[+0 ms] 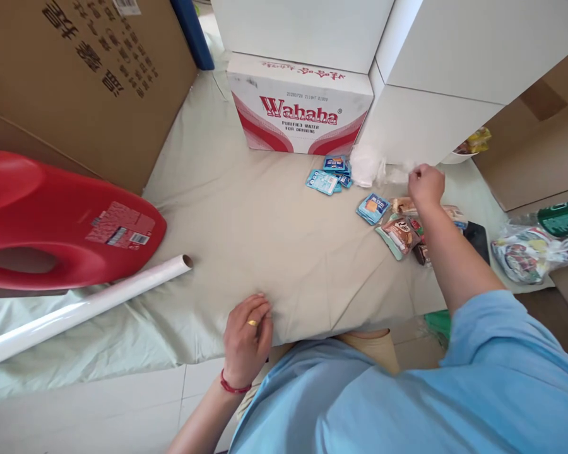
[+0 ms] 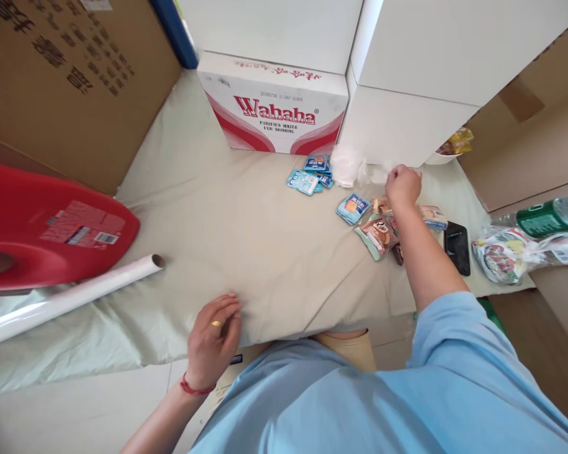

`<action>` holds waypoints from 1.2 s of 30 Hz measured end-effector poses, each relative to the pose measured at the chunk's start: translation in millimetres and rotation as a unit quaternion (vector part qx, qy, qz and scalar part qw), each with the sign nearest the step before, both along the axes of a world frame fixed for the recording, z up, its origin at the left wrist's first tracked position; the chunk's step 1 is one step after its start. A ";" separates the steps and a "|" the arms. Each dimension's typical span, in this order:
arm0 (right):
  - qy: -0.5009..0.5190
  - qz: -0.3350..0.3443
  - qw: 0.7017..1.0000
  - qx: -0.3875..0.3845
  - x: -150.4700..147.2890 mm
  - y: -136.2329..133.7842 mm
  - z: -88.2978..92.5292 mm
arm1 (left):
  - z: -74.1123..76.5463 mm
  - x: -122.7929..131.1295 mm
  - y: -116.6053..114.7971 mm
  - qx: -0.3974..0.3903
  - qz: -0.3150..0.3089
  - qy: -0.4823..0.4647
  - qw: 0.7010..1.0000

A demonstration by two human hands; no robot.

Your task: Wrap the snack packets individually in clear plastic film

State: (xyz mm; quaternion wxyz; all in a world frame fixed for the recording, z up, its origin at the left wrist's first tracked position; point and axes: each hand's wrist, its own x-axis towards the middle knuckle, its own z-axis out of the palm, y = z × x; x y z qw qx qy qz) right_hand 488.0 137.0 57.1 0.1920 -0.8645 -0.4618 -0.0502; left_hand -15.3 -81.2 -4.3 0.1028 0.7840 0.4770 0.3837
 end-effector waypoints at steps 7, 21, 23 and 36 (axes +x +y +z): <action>0.477 0.268 0.818 0.178 -117.3 -69.5 3.0 | 36.4 38.0 52.6 -0.173 -0.022 -0.206 0.963; 0.602 0.214 0.750 0.172 -229.1 -90.2 -55.7 | -11.1 97.3 137.5 -0.136 -0.103 -0.262 0.950; 0.600 0.210 0.752 0.173 -227.7 -90.6 -58.9 | -4.8 94.3 134.9 -0.100 -0.120 -0.231 0.960; 0.655 0.155 0.703 0.230 -212.4 -94.2 -46.6 | 2.0 74.9 166.9 -0.303 0.043 -0.625 0.718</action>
